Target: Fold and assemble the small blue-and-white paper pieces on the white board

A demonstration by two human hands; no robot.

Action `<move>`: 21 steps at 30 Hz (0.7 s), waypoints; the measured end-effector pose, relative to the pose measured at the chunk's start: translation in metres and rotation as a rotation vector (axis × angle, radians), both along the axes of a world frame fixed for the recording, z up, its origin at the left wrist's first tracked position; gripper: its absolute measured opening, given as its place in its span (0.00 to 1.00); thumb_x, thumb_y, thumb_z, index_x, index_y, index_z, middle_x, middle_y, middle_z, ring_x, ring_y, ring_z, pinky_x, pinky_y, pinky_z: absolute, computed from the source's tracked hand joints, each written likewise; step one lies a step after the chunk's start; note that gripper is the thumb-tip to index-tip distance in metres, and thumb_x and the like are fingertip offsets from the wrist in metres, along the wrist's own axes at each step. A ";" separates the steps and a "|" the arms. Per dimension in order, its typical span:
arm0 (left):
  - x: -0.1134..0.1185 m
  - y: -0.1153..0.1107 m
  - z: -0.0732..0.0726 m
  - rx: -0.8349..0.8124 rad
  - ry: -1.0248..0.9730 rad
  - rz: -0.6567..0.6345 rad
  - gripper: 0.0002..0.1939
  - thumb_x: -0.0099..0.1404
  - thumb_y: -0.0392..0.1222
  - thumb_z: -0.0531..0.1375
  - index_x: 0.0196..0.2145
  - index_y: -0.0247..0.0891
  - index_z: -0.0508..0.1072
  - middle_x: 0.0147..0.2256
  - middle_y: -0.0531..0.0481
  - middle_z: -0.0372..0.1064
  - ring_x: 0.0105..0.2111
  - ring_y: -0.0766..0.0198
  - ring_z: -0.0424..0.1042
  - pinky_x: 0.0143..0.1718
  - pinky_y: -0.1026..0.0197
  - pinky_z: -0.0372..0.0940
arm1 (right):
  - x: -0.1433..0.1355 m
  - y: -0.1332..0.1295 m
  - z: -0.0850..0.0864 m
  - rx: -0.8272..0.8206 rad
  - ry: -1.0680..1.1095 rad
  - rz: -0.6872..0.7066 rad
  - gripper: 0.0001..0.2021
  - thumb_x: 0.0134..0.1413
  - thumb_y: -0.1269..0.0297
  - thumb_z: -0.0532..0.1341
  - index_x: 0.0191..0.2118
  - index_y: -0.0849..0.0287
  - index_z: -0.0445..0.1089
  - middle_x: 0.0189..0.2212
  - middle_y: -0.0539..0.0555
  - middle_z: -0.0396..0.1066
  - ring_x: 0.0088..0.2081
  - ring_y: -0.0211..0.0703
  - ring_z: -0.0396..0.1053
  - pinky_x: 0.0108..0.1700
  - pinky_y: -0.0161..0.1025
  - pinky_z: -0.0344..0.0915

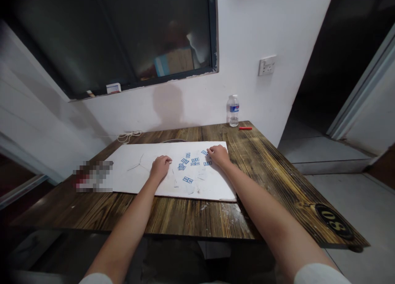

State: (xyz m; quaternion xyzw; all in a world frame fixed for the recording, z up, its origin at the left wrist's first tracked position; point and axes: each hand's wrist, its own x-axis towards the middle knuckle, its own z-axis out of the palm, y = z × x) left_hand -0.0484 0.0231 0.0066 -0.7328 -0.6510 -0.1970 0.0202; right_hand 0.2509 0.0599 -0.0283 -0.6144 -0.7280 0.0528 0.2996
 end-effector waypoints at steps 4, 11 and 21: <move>0.004 0.000 -0.002 0.018 -0.042 -0.161 0.14 0.63 0.31 0.55 0.39 0.42 0.78 0.44 0.48 0.76 0.49 0.56 0.68 0.53 0.53 0.60 | 0.001 0.002 -0.002 0.013 -0.008 0.007 0.20 0.63 0.58 0.52 0.32 0.58 0.79 0.34 0.57 0.78 0.40 0.48 0.67 0.39 0.39 0.55; 0.008 -0.001 -0.004 -0.066 0.021 -0.452 0.20 0.63 0.27 0.56 0.43 0.49 0.80 0.50 0.52 0.75 0.52 0.59 0.66 0.55 0.52 0.58 | -0.001 0.001 -0.001 0.079 0.022 0.271 0.16 0.63 0.58 0.54 0.37 0.58 0.79 0.36 0.57 0.78 0.42 0.47 0.67 0.45 0.39 0.58; 0.004 0.000 -0.005 -0.088 0.122 -0.302 0.22 0.66 0.30 0.53 0.48 0.51 0.78 0.53 0.51 0.73 0.53 0.56 0.65 0.53 0.51 0.57 | -0.006 -0.004 0.001 0.191 -0.060 0.638 0.14 0.62 0.57 0.58 0.37 0.54 0.81 0.39 0.56 0.78 0.42 0.46 0.68 0.49 0.42 0.59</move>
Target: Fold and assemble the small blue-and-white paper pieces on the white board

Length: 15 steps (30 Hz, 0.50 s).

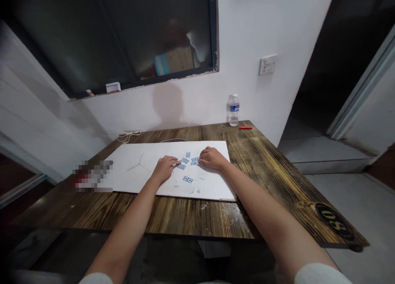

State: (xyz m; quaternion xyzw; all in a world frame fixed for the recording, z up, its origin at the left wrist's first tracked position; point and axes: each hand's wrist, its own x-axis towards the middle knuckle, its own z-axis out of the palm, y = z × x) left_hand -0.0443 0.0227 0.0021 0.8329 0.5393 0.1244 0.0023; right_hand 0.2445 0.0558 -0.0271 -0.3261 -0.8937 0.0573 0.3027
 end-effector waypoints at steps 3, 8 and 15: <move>-0.001 -0.001 0.001 0.025 0.012 0.065 0.20 0.66 0.30 0.53 0.46 0.50 0.79 0.52 0.50 0.73 0.52 0.55 0.66 0.52 0.50 0.57 | 0.001 0.000 0.000 0.007 0.002 0.004 0.13 0.62 0.58 0.58 0.37 0.53 0.81 0.39 0.56 0.78 0.43 0.46 0.69 0.49 0.42 0.60; -0.001 -0.002 0.005 0.046 0.001 0.170 0.19 0.62 0.27 0.55 0.39 0.46 0.81 0.51 0.49 0.74 0.52 0.54 0.66 0.53 0.51 0.57 | 0.001 0.000 0.000 0.004 -0.001 -0.005 0.12 0.61 0.59 0.59 0.38 0.53 0.81 0.40 0.56 0.78 0.43 0.47 0.69 0.49 0.43 0.61; 0.001 -0.001 0.003 0.077 -0.130 0.012 0.21 0.62 0.25 0.54 0.40 0.46 0.81 0.51 0.51 0.74 0.52 0.58 0.67 0.54 0.52 0.58 | 0.001 -0.001 0.001 0.011 0.002 0.007 0.13 0.61 0.60 0.58 0.38 0.54 0.81 0.40 0.56 0.78 0.43 0.46 0.69 0.49 0.42 0.61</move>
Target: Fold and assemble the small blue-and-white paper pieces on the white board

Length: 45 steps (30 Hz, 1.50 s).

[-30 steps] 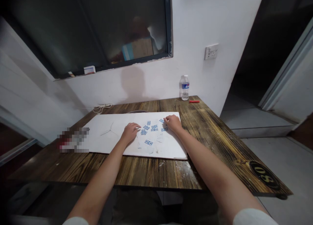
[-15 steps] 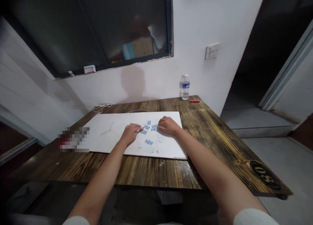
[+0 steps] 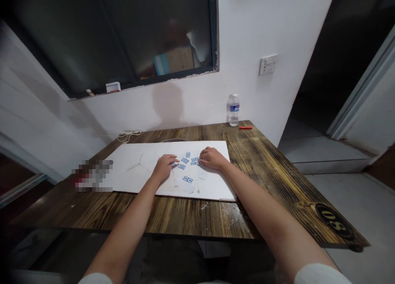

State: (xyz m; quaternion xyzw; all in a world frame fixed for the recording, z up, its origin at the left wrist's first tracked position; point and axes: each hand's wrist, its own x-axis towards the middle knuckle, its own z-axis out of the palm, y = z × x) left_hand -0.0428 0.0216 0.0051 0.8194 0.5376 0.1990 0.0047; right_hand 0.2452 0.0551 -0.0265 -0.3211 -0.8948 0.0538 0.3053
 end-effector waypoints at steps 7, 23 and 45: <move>0.006 -0.002 0.000 -0.088 0.007 -0.207 0.16 0.64 0.29 0.58 0.37 0.48 0.82 0.49 0.50 0.75 0.52 0.58 0.67 0.56 0.49 0.57 | 0.000 0.002 -0.002 0.033 -0.037 0.008 0.14 0.55 0.70 0.58 0.40 0.51 0.80 0.40 0.54 0.77 0.43 0.45 0.68 0.49 0.40 0.60; 0.009 -0.007 0.002 -0.224 -0.249 -0.356 0.18 0.58 0.38 0.66 0.47 0.44 0.78 0.52 0.44 0.69 0.55 0.55 0.66 0.59 0.52 0.59 | -0.001 0.001 0.000 0.001 -0.050 -0.008 0.13 0.57 0.68 0.58 0.41 0.52 0.80 0.41 0.55 0.78 0.43 0.46 0.69 0.50 0.42 0.61; 0.006 0.005 -0.013 -0.188 -0.189 -0.558 0.14 0.62 0.43 0.65 0.46 0.44 0.78 0.49 0.45 0.71 0.53 0.56 0.65 0.58 0.49 0.58 | 0.000 0.009 -0.009 0.121 -0.010 0.035 0.11 0.56 0.72 0.60 0.38 0.55 0.80 0.37 0.55 0.78 0.40 0.46 0.69 0.46 0.41 0.61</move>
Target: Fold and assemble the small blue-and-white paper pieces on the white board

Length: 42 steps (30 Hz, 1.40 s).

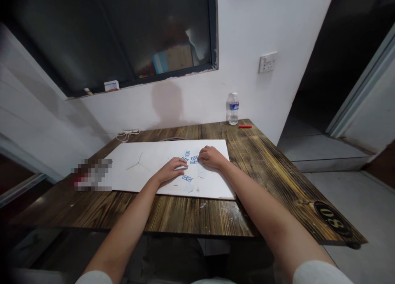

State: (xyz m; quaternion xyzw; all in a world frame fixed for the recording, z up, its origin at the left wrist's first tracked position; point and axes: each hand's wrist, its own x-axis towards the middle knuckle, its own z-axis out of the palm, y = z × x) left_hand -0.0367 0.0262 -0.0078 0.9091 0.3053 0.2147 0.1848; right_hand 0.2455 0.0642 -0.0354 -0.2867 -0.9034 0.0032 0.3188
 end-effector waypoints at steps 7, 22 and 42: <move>0.005 -0.001 0.001 0.098 0.010 0.101 0.11 0.61 0.41 0.67 0.43 0.43 0.79 0.48 0.46 0.73 0.51 0.55 0.66 0.55 0.50 0.60 | 0.000 0.002 -0.003 0.011 -0.004 -0.008 0.11 0.57 0.70 0.60 0.38 0.55 0.80 0.37 0.56 0.78 0.40 0.46 0.69 0.45 0.41 0.61; 0.007 -0.002 -0.002 0.123 0.070 0.083 0.09 0.65 0.39 0.62 0.42 0.45 0.79 0.49 0.47 0.72 0.52 0.56 0.65 0.56 0.49 0.59 | 0.000 0.000 -0.001 0.006 -0.011 -0.022 0.11 0.56 0.72 0.60 0.38 0.55 0.80 0.38 0.55 0.78 0.40 0.45 0.69 0.44 0.40 0.61; 0.018 -0.017 0.014 0.096 0.120 -0.057 0.13 0.64 0.48 0.64 0.45 0.46 0.78 0.52 0.46 0.71 0.54 0.55 0.64 0.57 0.50 0.57 | 0.000 0.000 -0.001 -0.008 -0.021 -0.044 0.11 0.56 0.72 0.60 0.39 0.54 0.80 0.38 0.55 0.78 0.41 0.46 0.69 0.45 0.40 0.60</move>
